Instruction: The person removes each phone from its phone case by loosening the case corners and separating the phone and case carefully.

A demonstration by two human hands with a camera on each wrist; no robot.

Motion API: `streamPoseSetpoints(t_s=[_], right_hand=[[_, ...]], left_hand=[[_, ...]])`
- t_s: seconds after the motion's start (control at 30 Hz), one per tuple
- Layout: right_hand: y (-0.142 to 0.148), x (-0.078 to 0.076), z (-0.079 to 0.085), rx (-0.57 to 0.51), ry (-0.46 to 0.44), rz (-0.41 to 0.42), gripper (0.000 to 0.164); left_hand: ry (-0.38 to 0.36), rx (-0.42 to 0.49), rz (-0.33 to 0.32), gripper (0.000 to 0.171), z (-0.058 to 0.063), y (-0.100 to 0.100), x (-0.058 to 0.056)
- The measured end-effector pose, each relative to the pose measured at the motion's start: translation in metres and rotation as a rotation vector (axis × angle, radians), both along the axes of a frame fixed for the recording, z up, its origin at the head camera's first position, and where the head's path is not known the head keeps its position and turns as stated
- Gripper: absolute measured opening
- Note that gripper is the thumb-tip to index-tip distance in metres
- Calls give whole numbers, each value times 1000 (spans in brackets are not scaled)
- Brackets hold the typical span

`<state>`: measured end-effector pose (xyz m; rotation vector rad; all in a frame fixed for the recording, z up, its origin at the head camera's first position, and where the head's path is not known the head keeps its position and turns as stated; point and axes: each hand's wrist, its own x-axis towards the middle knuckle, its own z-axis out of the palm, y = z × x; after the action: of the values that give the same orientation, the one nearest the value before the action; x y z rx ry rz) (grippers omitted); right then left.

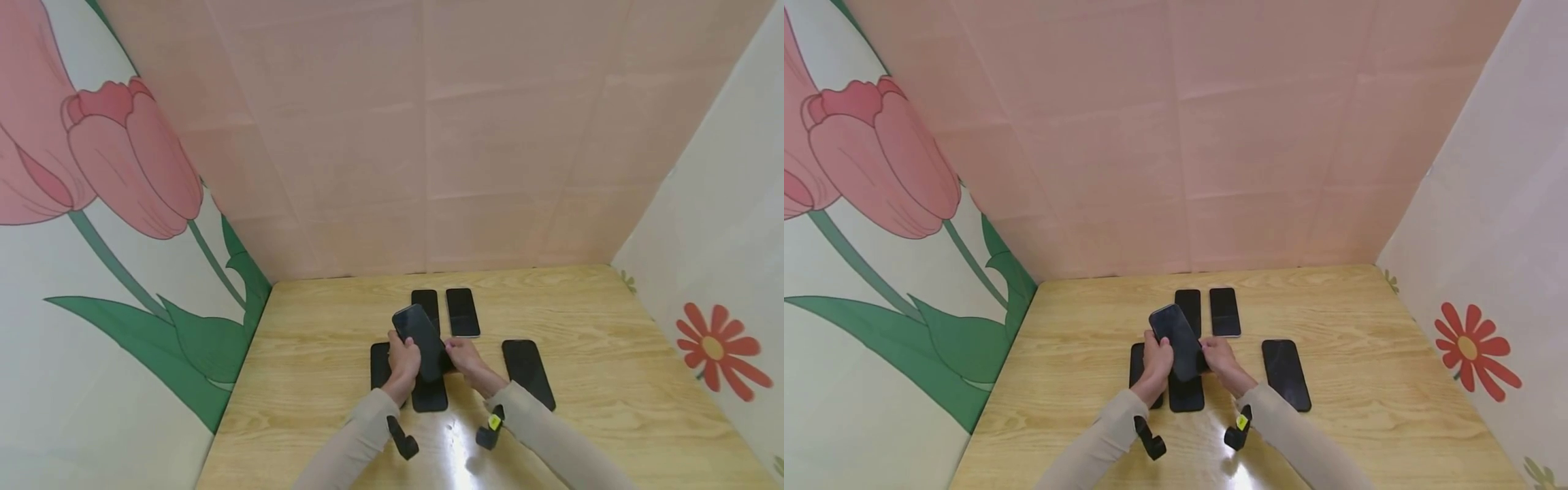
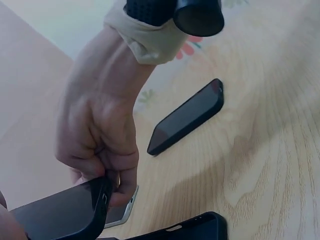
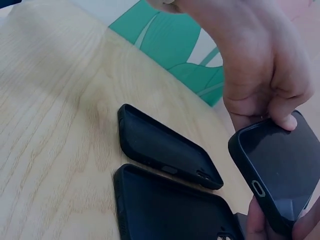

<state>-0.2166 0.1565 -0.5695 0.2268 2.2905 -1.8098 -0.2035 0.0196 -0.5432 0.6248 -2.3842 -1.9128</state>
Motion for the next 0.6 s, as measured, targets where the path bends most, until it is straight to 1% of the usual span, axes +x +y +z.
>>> streamPoseSetpoints(t_s=[0.2, 0.27, 0.37, 0.47, 0.6], right_hand=[[-3, 3, -1, -186, -67, 16, 27], [-2, 4, -1, -191, -48, 19, 28], [1, 2, -1, -185, -22, 51, 25], [6, 0, 1, -167, -32, 102, 24], [11, -4, 6, -136, -69, 200, 23]], left_hand=[[27, 106, 29, 23, -3, -4, 1], [40, 106, 27, 20, -4, -6, 0], [47, 95, 25, 18, -6, -9, -1], [43, 93, 34, 17, -6, -12, -1], [44, 115, 55, 16, -7, -15, 0]])
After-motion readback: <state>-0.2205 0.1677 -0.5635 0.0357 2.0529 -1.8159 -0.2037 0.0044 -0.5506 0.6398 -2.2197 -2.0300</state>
